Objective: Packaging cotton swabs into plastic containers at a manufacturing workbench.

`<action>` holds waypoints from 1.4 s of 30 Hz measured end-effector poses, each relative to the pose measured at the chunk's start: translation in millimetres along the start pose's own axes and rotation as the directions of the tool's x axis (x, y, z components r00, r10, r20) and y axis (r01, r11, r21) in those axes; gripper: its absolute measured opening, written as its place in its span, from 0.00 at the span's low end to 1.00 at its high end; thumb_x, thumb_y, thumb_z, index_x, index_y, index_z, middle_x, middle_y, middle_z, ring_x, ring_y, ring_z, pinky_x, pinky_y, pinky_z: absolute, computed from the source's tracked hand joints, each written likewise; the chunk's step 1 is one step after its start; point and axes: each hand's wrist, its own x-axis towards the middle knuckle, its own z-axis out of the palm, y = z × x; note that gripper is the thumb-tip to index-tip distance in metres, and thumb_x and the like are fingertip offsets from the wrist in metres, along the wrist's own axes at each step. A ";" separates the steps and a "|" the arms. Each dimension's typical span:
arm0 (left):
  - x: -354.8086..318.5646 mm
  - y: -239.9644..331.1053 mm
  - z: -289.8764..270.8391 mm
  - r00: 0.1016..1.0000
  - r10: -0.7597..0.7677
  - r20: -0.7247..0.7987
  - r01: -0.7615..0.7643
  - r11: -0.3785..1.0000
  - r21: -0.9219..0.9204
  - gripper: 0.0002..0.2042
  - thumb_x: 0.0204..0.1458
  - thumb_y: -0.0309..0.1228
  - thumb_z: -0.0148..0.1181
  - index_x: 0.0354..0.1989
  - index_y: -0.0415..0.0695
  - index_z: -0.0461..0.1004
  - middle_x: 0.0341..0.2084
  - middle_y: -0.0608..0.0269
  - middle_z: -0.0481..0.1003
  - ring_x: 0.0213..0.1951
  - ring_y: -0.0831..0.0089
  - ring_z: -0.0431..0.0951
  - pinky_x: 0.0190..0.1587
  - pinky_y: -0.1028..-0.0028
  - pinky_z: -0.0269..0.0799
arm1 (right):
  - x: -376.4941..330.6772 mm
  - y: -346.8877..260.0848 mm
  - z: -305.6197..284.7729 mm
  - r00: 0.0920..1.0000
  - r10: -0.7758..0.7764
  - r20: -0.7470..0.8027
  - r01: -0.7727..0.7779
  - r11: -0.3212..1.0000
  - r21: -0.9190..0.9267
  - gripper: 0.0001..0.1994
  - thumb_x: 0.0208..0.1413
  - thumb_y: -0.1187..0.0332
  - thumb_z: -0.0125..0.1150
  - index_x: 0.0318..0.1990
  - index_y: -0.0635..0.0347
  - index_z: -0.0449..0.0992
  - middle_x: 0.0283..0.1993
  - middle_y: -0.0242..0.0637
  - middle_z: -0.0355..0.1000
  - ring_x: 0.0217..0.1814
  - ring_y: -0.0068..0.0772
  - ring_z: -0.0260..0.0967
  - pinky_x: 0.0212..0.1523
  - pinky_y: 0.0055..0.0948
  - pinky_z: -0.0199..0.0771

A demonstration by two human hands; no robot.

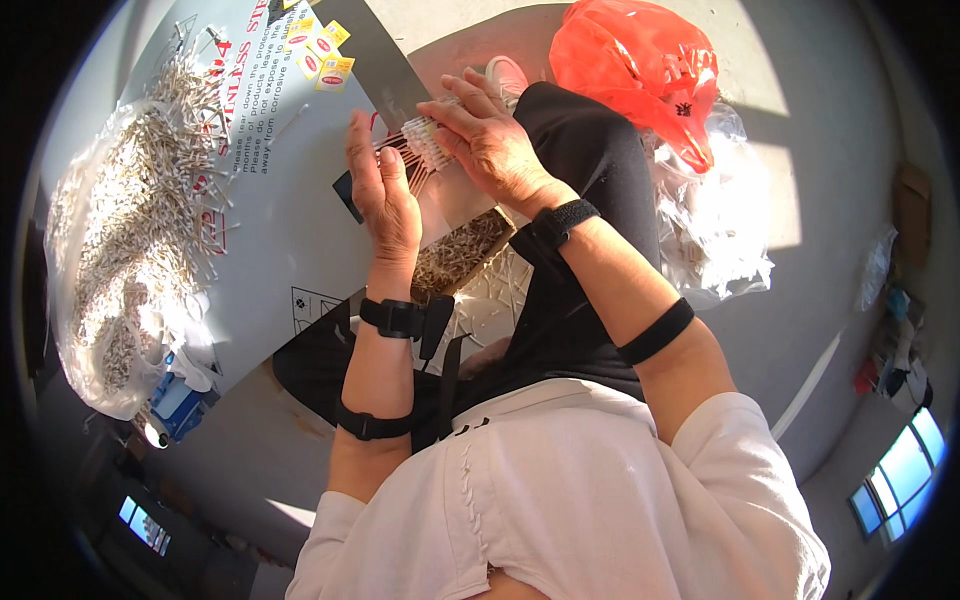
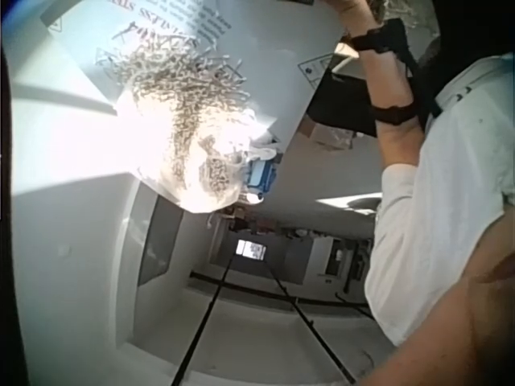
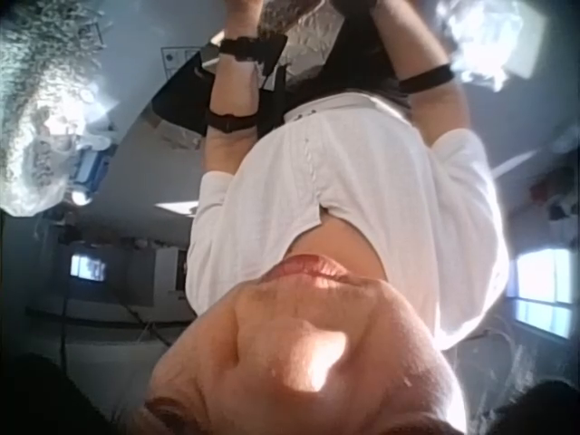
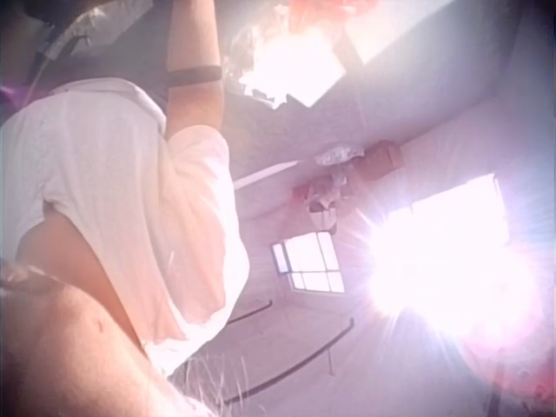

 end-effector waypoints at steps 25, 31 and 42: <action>-7.5 6.9 -34.0 0.959 0.203 0.198 -0.276 0.830 0.486 0.26 0.34 0.24 0.71 0.47 0.46 0.72 0.47 0.62 0.72 0.55 0.58 0.67 0.59 0.58 0.58 | -1.1 0.5 1.0 1.000 0.023 0.015 -0.023 0.999 0.030 0.18 0.61 0.67 0.57 0.60 0.47 0.73 0.69 0.43 0.59 0.74 0.53 0.50 0.71 0.45 0.55; -7.9 0.4 -36.2 0.944 0.253 0.214 -0.329 0.785 0.525 0.22 0.33 0.25 0.73 0.42 0.49 0.76 0.41 0.64 0.72 0.49 0.61 0.69 0.53 0.61 0.62 | -0.3 0.9 1.8 1.000 0.018 0.012 -0.019 0.999 0.030 0.18 0.62 0.67 0.57 0.60 0.47 0.73 0.69 0.43 0.59 0.74 0.53 0.50 0.70 0.45 0.55; -11.5 4.6 -35.7 0.945 0.185 0.269 -0.307 0.784 0.539 0.26 0.37 0.28 0.73 0.49 0.48 0.74 0.47 0.63 0.72 0.51 0.60 0.69 0.55 0.59 0.62 | -0.9 0.4 0.6 1.000 0.018 0.013 -0.018 0.999 0.028 0.19 0.62 0.67 0.56 0.60 0.47 0.72 0.69 0.43 0.59 0.74 0.53 0.51 0.70 0.45 0.56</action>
